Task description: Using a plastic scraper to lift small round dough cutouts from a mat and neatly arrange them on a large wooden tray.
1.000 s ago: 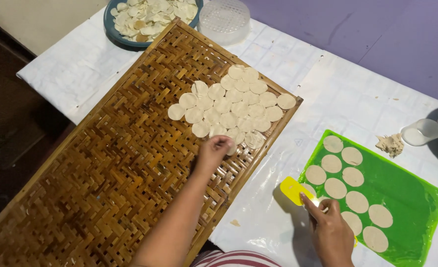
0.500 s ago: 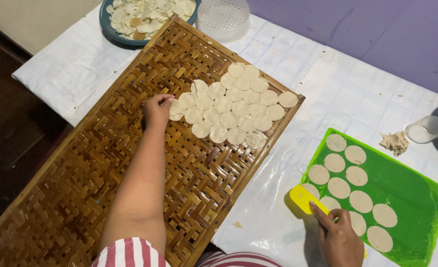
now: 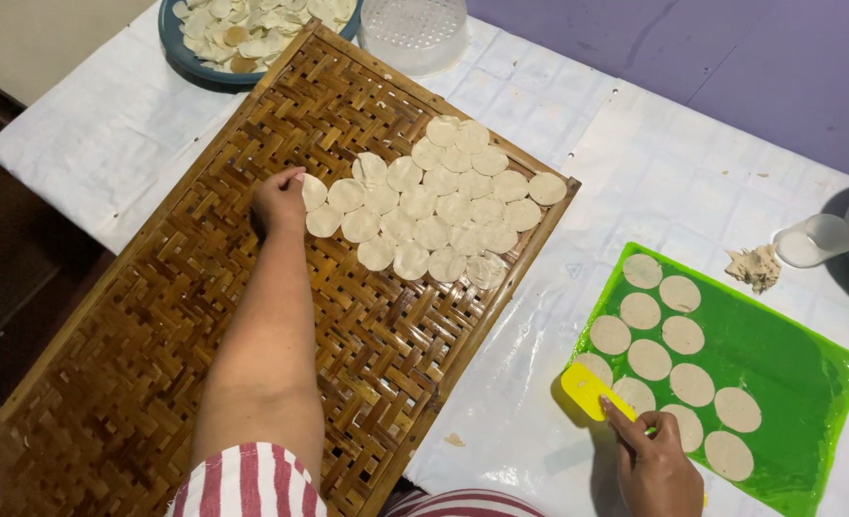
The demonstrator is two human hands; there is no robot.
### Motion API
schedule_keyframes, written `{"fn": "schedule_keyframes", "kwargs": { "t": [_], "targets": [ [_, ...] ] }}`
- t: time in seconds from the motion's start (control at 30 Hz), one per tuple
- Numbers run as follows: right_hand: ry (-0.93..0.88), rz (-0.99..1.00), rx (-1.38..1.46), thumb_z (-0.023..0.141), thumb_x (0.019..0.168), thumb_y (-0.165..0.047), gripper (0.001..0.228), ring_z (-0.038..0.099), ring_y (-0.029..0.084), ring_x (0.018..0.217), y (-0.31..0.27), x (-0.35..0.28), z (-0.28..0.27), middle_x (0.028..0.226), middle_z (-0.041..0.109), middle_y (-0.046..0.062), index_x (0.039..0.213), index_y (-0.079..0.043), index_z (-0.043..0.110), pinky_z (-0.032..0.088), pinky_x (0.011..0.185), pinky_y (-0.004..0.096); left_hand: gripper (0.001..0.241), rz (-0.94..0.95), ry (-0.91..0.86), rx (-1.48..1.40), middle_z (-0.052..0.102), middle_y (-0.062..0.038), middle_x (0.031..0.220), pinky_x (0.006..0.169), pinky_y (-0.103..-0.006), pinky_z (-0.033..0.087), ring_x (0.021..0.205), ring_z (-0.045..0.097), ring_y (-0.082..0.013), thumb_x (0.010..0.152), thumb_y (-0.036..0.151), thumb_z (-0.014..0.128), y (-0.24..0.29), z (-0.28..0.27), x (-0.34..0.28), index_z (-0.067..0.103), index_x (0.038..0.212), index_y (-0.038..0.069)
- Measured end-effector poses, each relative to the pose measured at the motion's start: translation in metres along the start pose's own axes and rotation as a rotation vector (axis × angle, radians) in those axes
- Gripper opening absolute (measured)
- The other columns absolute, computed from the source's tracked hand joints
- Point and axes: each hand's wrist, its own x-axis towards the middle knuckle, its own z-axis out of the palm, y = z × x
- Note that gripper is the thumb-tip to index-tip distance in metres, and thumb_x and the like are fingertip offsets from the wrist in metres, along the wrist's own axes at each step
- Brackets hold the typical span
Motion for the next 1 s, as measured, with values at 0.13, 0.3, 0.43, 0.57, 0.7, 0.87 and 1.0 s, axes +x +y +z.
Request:
{"fn": "schedule_keyframes", "kwargs": {
  "t": [0.13, 0.3, 0.43, 0.57, 0.7, 0.87, 1.0],
  "targets": [
    [-0.003, 0.013, 0.004, 0.075, 0.083, -0.024, 0.048, 0.069, 0.017, 0.070, -0.007, 0.001, -0.007, 0.102, 0.060, -0.004, 0.122, -0.053, 0.070, 0.056, 0.060, 0.036, 0.015, 0.271, 0.042, 0.100, 0.079, -0.009, 0.099, 0.081, -0.0343, 0.057, 0.087, 0.075, -0.0223, 0.093, 0.014, 0.074, -0.005, 0.003, 0.003, 0.083, 0.105, 0.012],
    [0.022, 0.006, 0.065, 0.071, 0.085, -0.020, 0.047, 0.067, 0.019, 0.069, -0.002, -0.001, -0.010, 0.103, 0.060, -0.002, 0.122, -0.050, 0.071, 0.054, 0.059, 0.037, 0.044, 0.118, 0.038, 0.365, 0.051, -0.023, 0.140, 0.103, -0.0507, 0.041, 0.128, 0.047, -0.0390, 0.105, 0.029, 0.065, 0.027, 0.001, -0.040, 0.056, 0.145, 0.015],
    [0.077, 0.058, 0.087, 0.070, 0.086, -0.019, 0.044, 0.067, 0.019, 0.071, 0.006, 0.001, -0.016, 0.102, 0.060, 0.000, 0.120, -0.047, 0.073, 0.054, 0.058, 0.037, 0.043, 0.352, -0.150, 0.284, 0.044, -0.019, 0.152, 0.115, -0.0519, 0.037, 0.142, 0.040, -0.0374, 0.108, 0.026, 0.062, 0.064, 0.019, -0.138, 0.054, 0.146, 0.009],
    [0.133, 0.184, 0.062, 0.070, 0.089, -0.017, 0.044, 0.067, 0.021, 0.072, 0.028, 0.006, -0.016, 0.102, 0.060, 0.001, 0.122, -0.046, 0.073, 0.054, 0.059, 0.038, 0.041, 0.424, -0.453, 0.166, 0.035, -0.020, 0.156, 0.107, -0.0451, 0.049, 0.140, 0.041, -0.0358, 0.100, 0.023, 0.061, 0.105, 0.028, -0.257, 0.059, 0.138, 0.008],
    [0.198, 0.337, 0.016, 0.069, 0.094, -0.019, 0.038, 0.067, 0.023, 0.075, 0.064, 0.008, -0.016, 0.107, 0.061, 0.001, 0.121, -0.045, 0.075, 0.055, 0.062, 0.040, 0.045, 0.646, -0.671, 0.138, 0.034, -0.022, 0.156, 0.116, -0.0528, 0.035, 0.149, 0.028, -0.0445, 0.097, 0.020, 0.064, 0.108, 0.031, -0.356, 0.059, 0.140, 0.006],
    [0.237, 0.476, -0.055, 0.071, 0.094, -0.030, 0.030, 0.068, 0.024, 0.081, 0.109, 0.004, -0.025, 0.106, 0.058, 0.004, 0.119, -0.043, 0.077, 0.056, 0.065, 0.042, 0.044, 0.790, -0.790, 0.155, 0.040, -0.022, 0.154, 0.120, -0.0548, 0.026, 0.151, 0.026, -0.0421, 0.097, 0.022, 0.065, 0.079, 0.041, -0.401, 0.058, 0.138, 0.006],
    [0.195, 0.614, -0.130, 0.068, 0.097, -0.032, 0.028, 0.068, 0.024, 0.081, 0.136, -0.010, -0.035, 0.110, 0.056, 0.004, 0.122, -0.043, 0.077, 0.056, 0.067, 0.042, 0.043, 0.807, -0.821, 0.199, 0.042, -0.019, 0.154, 0.122, -0.0533, 0.025, 0.153, 0.027, -0.0385, 0.098, 0.023, 0.063, 0.073, 0.044, -0.405, 0.058, 0.137, 0.009]
  ]
}}
